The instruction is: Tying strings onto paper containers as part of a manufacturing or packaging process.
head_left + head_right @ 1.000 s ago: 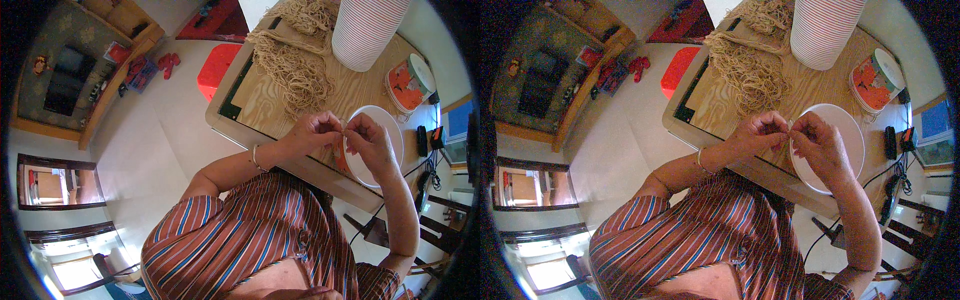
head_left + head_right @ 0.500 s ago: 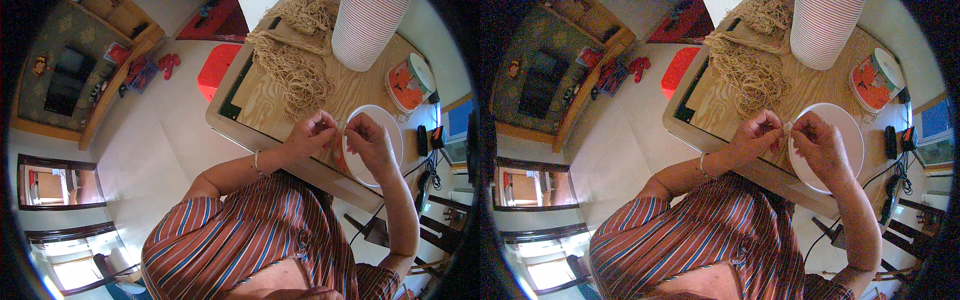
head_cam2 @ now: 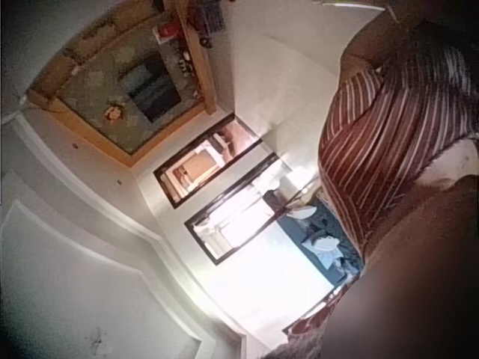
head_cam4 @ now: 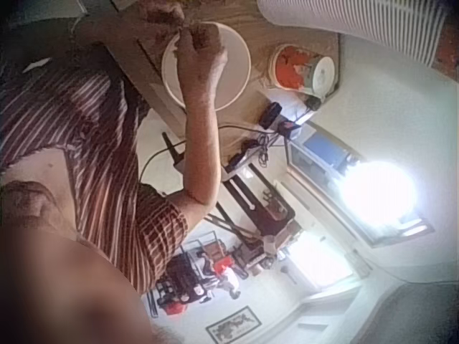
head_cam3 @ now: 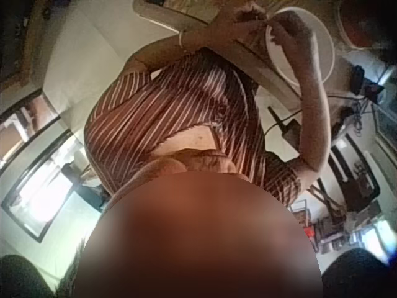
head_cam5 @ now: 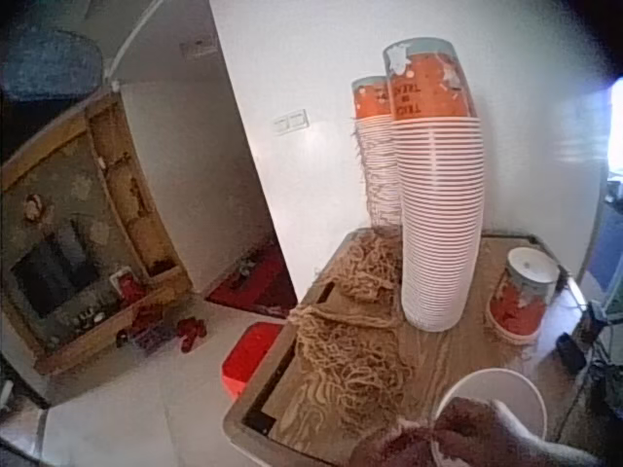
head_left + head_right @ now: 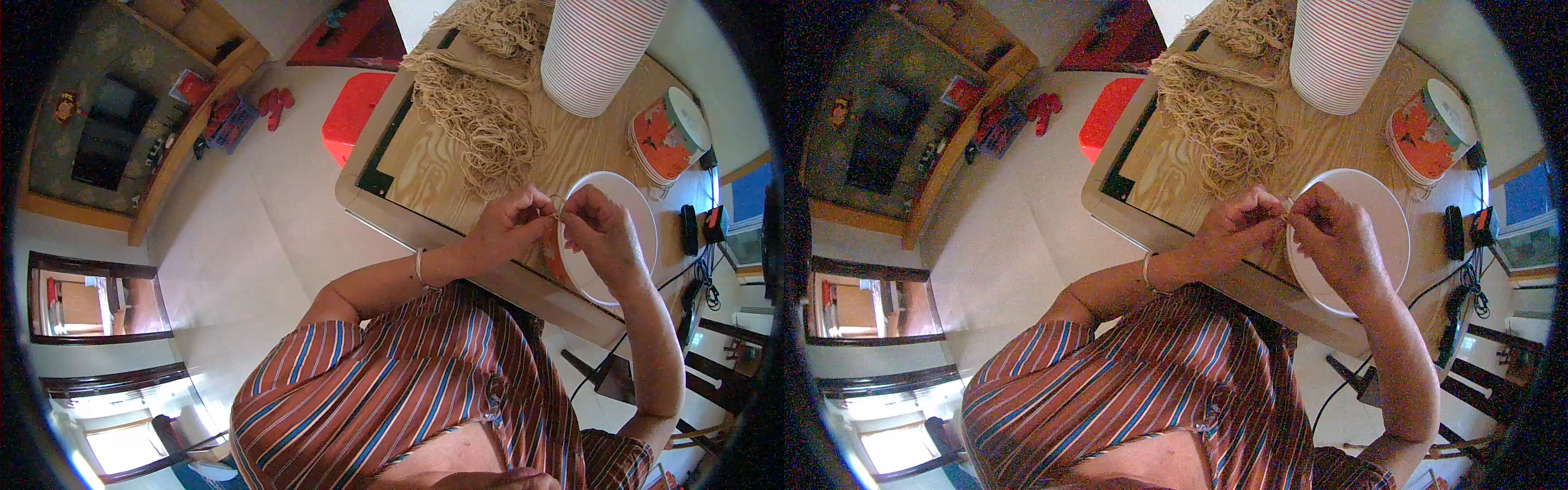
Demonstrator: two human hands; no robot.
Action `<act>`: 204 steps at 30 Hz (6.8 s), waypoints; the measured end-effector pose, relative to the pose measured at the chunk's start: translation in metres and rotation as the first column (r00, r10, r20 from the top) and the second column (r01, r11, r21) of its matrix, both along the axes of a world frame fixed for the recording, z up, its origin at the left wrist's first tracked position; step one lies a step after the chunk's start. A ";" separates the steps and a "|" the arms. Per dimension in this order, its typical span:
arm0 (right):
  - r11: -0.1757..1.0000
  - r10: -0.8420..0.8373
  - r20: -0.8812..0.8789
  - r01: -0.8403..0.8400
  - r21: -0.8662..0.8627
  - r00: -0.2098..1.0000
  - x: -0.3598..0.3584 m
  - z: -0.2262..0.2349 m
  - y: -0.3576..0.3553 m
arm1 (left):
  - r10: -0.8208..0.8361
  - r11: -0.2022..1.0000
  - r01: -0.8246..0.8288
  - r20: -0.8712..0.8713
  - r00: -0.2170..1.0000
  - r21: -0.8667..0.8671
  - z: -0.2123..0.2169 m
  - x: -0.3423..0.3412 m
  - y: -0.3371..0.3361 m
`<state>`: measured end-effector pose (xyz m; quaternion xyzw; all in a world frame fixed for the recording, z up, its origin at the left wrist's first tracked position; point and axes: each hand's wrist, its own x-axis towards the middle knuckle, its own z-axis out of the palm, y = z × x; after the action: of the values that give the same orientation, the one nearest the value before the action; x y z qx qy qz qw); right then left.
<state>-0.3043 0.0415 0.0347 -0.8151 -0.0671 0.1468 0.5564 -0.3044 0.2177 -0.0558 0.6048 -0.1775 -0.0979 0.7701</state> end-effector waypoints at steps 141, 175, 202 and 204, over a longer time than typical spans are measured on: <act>0.994 0.109 0.492 -0.097 -0.050 0.864 -0.012 0.059 0.004 | -0.036 0.986 0.009 0.159 0.987 0.169 0.027 0.015 0.020; 0.749 0.457 0.440 -0.068 -0.659 0.773 -0.039 0.025 -0.027 | -0.188 0.852 -0.342 0.842 0.505 0.396 0.101 0.086 0.034; 0.973 -0.083 0.098 0.059 0.222 0.992 0.017 0.039 0.000 | -0.331 0.716 -0.310 0.695 0.638 0.626 0.133 0.074 0.017; 0.976 -0.100 0.129 0.072 0.206 0.987 0.016 0.037 -0.002 | -0.411 0.682 -0.231 0.626 0.663 0.694 0.134 0.076 0.019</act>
<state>-0.2886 0.0397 0.0719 -0.7651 -0.0845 0.0580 0.6357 -0.2284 0.2364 0.0787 0.8312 -0.4538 0.0533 0.3166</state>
